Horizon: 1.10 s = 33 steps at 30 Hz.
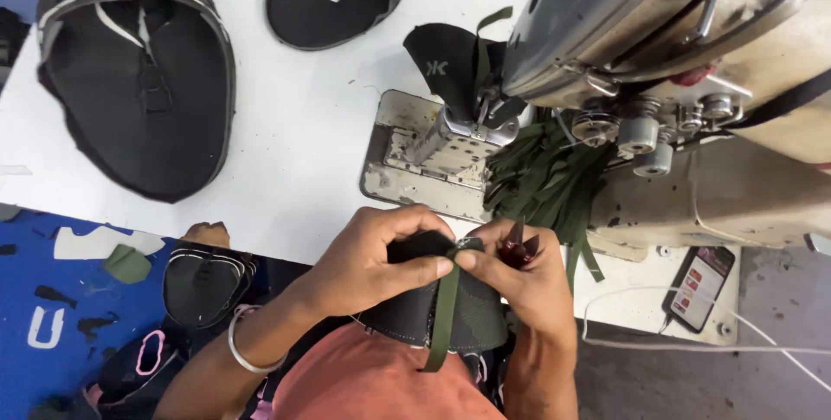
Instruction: The person uses a sewing machine to stitch a green strap onto the upper part of black sandals. They repeatedly guide the sandals under the needle, sew sections of the strap, and then cut the thread with scissors before moving on to the next sandal.
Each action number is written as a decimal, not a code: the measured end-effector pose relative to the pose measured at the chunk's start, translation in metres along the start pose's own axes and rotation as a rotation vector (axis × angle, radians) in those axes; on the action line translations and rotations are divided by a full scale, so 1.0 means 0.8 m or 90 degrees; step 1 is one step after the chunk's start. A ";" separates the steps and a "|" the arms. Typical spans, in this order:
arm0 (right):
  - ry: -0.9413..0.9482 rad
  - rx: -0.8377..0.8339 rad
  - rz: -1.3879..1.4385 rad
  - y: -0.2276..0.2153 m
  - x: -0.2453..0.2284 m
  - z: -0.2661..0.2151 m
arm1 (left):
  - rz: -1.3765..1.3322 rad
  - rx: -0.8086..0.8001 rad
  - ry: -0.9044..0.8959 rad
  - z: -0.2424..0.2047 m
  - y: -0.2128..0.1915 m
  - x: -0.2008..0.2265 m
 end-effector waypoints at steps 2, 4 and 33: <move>0.016 0.033 0.031 0.004 -0.002 -0.006 | 0.004 0.030 -0.022 0.003 0.003 -0.008; 0.031 0.061 0.064 0.007 -0.003 -0.011 | 0.011 0.064 -0.045 0.002 0.004 -0.017; -0.027 0.123 0.043 0.001 0.008 0.018 | 0.124 0.206 0.065 0.025 -0.002 -0.026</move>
Point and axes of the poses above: each hand's wrist, its own z-axis towards the middle knuckle, its own y-axis out of the palm, x = y × z, the point moved 4 cm from there along z, towards the middle knuckle, and after that the axes turned 9 degrees about -z, right-handed, at the moved point
